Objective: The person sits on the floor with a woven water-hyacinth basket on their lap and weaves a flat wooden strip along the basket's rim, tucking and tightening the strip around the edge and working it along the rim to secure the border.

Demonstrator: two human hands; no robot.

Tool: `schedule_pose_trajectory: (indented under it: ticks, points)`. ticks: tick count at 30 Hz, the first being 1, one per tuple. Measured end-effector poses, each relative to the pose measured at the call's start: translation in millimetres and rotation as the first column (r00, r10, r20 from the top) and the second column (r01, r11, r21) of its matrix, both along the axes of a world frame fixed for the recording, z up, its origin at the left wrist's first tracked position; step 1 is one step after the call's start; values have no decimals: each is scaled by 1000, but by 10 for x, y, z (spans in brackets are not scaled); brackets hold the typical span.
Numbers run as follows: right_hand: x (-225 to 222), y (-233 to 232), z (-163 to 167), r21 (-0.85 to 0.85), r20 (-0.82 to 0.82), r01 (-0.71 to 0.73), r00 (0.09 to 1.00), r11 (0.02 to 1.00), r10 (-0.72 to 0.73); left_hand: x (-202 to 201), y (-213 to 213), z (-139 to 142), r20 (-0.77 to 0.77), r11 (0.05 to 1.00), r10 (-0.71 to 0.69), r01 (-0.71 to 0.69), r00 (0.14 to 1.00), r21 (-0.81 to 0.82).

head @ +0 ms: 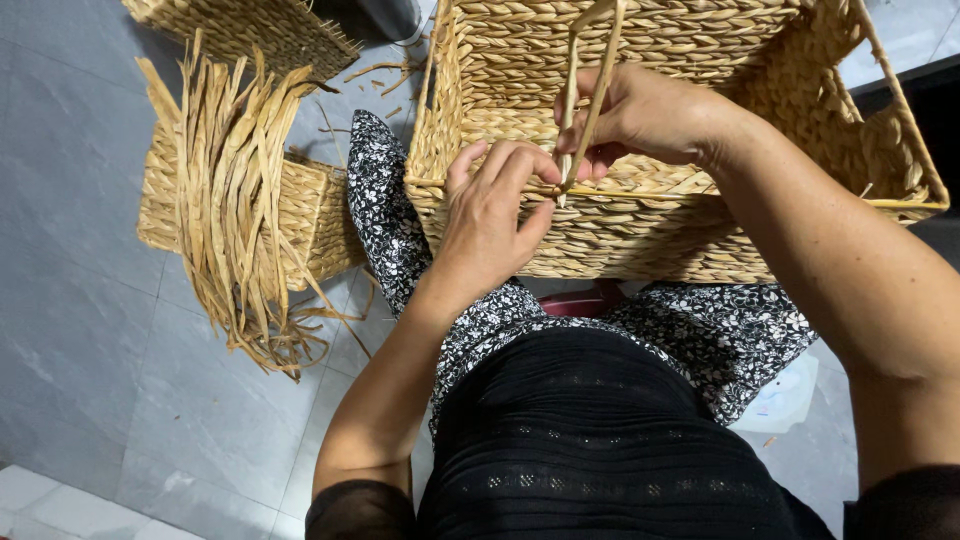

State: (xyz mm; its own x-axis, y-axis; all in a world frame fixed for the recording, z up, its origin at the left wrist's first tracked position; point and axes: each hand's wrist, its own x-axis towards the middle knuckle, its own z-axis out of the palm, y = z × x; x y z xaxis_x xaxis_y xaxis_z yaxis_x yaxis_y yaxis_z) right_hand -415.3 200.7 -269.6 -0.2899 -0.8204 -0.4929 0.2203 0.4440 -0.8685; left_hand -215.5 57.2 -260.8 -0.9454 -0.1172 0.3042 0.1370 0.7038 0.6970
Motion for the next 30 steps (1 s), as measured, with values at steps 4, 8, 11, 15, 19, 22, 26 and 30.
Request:
schedule_pose_trajectory:
  ticks: [4,8,11,15,19,22,26,30]
  points:
    - [34,-61,41,60,-199,-131,970,990,141,-60,10,-86,-13,1000,30,-30,999,4]
    - [93,-13,288,216,-590,-134,772,967,239,-66,-30,-184,58,994,101,-103,993,26]
    - [428,151,472,151,-911,168,407,974,71,-60,-110,-173,57,988,152,-154,987,30]
    - [953,192,439,-2,-868,83,495,997,-43,-135,-245,-96,151,984,159,-170,976,61]
    - [1361,214,146,-106,-993,46,52,993,-108,-86,-201,-53,268,972,218,-234,938,29]
    - [1523,253,-92,-168,-984,102,-81,981,-160,53,-93,-51,232,962,238,-262,943,78]
    - [1695,274,-219,-267,-955,115,-165,957,-247,205,-8,-82,226,963,250,-267,941,46]
    - [1886,360,-134,-416,-904,63,85,907,-420,368,28,-146,236,964,242,-260,941,48]
